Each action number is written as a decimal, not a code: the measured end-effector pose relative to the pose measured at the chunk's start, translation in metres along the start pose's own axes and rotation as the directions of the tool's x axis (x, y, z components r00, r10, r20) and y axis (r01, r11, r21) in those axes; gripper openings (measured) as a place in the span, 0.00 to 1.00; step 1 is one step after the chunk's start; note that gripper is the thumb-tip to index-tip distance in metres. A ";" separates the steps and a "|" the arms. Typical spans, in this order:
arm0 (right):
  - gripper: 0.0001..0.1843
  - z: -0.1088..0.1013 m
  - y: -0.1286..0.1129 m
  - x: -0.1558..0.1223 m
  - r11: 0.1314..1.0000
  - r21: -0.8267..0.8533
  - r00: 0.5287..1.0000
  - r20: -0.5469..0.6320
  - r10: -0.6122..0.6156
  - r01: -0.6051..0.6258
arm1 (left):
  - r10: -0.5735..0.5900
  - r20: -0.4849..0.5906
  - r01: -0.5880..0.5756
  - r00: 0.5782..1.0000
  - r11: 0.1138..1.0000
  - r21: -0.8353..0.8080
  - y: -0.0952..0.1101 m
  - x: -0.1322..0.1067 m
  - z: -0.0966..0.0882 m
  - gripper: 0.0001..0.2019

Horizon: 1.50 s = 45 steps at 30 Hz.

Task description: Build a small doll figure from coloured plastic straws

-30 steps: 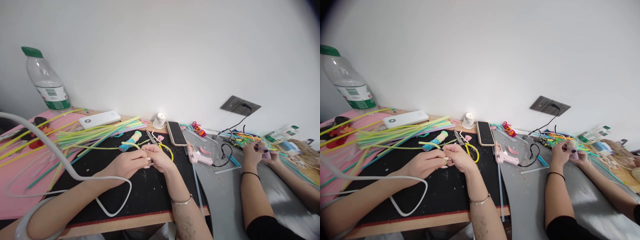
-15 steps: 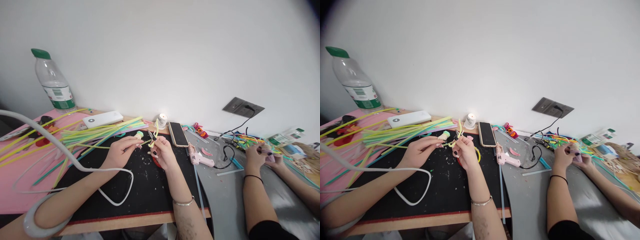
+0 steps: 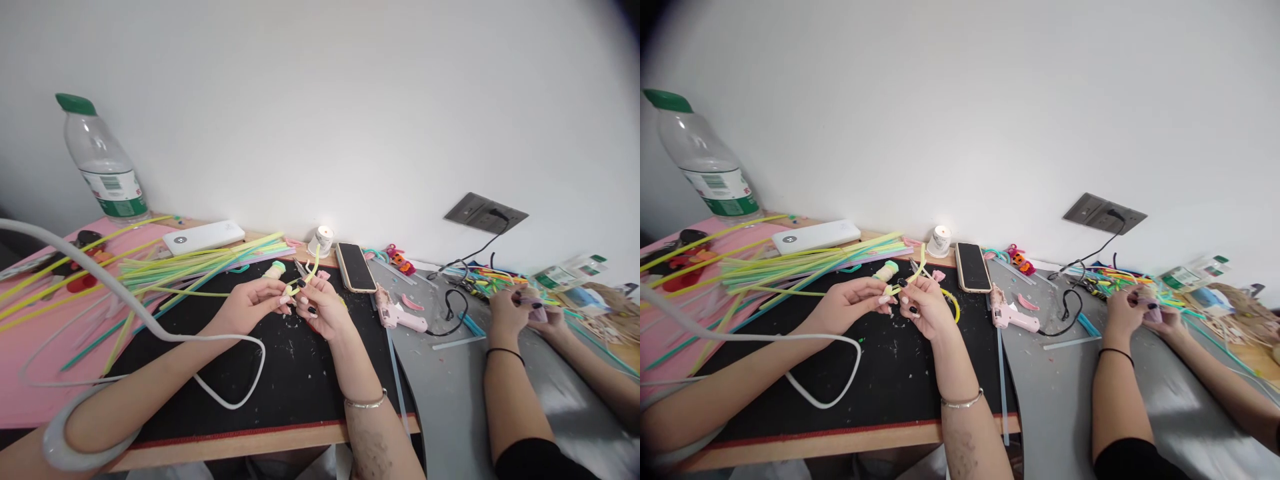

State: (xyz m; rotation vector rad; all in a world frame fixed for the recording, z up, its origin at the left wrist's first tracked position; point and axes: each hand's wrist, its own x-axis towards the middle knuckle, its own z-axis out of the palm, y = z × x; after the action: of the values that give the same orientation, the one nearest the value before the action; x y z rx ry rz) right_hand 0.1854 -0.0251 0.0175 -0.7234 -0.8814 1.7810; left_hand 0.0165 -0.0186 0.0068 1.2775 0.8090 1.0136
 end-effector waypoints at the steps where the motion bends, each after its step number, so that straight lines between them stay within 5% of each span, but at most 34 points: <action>1: 0.17 -0.001 0.000 0.000 1.000 -0.011 1.000 0.003 -0.002 0.002 | -0.008 0.011 0.008 1.000 1.000 -0.006 0.000 0.000 0.000 0.11; 18: 0.15 -0.002 -0.002 -0.001 0.988 -0.054 0.989 -0.032 0.145 -0.147 | 0.041 0.166 -0.065 0.985 0.988 0.137 0.002 -0.002 -0.002 0.09; 26: 0.13 0.002 -0.004 -0.005 0.958 -0.276 0.995 -0.081 0.064 -0.083 | -0.090 0.285 0.030 0.954 0.978 0.207 0.012 -0.006 0.000 0.11; 32: 0.10 0.005 -0.002 -0.004 0.883 -0.469 0.994 -0.101 -0.037 -0.015 | -0.149 0.269 0.089 0.952 0.970 0.225 0.009 -0.004 0.002 0.12; 37: 0.10 0.003 0.000 -0.001 0.848 -0.531 0.965 -0.221 -0.140 0.002 | -0.070 0.185 0.025 0.980 0.972 0.234 0.003 0.000 -0.001 0.09; 45: 0.08 0.005 0.002 -0.001 0.877 -0.474 0.948 -0.307 -0.087 -0.073 | -0.018 0.147 -0.021 0.989 0.965 0.260 0.000 0.000 -0.003 0.09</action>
State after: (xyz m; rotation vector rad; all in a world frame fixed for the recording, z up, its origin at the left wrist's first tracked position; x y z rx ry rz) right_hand 0.1808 -0.0281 0.0189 -1.2899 -1.1100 1.3829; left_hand 0.0141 -0.0181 0.0061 1.5595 0.8461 0.8202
